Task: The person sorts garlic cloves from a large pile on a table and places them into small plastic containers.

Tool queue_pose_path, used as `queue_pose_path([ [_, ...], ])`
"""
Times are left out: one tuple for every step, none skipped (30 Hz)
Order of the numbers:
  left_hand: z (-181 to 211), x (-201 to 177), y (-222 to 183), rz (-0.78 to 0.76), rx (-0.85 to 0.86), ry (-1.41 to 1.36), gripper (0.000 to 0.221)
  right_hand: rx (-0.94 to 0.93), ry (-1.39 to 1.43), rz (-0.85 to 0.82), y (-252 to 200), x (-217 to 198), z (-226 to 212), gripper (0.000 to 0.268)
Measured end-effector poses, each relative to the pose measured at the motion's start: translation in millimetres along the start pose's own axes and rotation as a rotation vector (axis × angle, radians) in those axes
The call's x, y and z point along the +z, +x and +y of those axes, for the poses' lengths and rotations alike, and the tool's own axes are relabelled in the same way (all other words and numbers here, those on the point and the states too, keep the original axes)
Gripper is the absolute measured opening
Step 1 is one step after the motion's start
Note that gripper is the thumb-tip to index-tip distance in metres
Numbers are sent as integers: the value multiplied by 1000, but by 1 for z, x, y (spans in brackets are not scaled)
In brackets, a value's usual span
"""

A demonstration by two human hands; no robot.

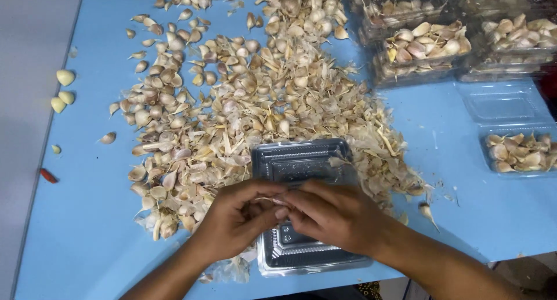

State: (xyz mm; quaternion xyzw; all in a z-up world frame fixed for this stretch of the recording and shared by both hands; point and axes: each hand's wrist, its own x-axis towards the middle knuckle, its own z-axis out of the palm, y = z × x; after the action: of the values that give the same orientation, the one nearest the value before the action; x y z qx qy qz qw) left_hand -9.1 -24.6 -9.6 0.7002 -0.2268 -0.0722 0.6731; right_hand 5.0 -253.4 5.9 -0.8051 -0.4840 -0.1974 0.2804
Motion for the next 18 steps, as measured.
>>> queue_pose_path([
  [0, 2, 1, 25, 30, 31, 21, -20, -43, 16, -2, 3, 0, 34],
  [2, 2, 2, 30, 30, 33, 21, -24, -40, 16, -3, 3, 0, 34],
  [4, 2, 2, 39, 35, 36, 16, -12, -6, 24, -4, 3, 1, 35],
  [6, 2, 3, 47, 39, 39, 10, 2, 29, 32, -5, 3, 1, 36],
  [5, 2, 2, 50, 37, 41, 10, 0, 32, 31, -3, 2, -1, 36],
  [4, 2, 2, 53, 51, 54, 10, 17, 34, 32, -2, 0, -3, 33],
  [3, 1, 2, 55, 66, 67, 9, 34, 35, 32, 0, -1, -4, 30],
  [5, 1, 3, 56, 65, 67, 9, 34, 36, 31, -3, 0, -3, 30],
  [7, 1, 4, 57, 100, 92, 9, 73, 110, 41, -5, 1, -2, 36],
  [9, 1, 4, 58, 134, 117, 8, 113, 185, 50, -8, 3, -2, 42],
  [7, 1, 4, 60, 132, 117, 8, 112, 187, 48, -9, 0, 1, 42],
  [5, 2, 3, 65, 124, 75, 9, 189, 266, 41, -10, -2, 4, 41],
  [3, 2, 2, 69, 116, 32, 10, 265, 345, 32, -11, -4, 7, 41],
  [2, 0, 1, 71, 113, 32, 10, 266, 348, 31, -10, -9, 9, 41],
  [1, -2, 0, 81, 129, 70, 12, 392, 458, 33, -8, -14, 11, 35],
  [0, -4, 1, 88, 149, 108, 13, 517, 563, 36, -6, -20, 14, 30],
  [5, -6, 4, 87, 149, 107, 13, 517, 562, 36, -8, -24, 19, 30],
  [9, -8, 5, 64, 226, 204, 13, 555, 610, -3, -10, -28, 22, 29],
])
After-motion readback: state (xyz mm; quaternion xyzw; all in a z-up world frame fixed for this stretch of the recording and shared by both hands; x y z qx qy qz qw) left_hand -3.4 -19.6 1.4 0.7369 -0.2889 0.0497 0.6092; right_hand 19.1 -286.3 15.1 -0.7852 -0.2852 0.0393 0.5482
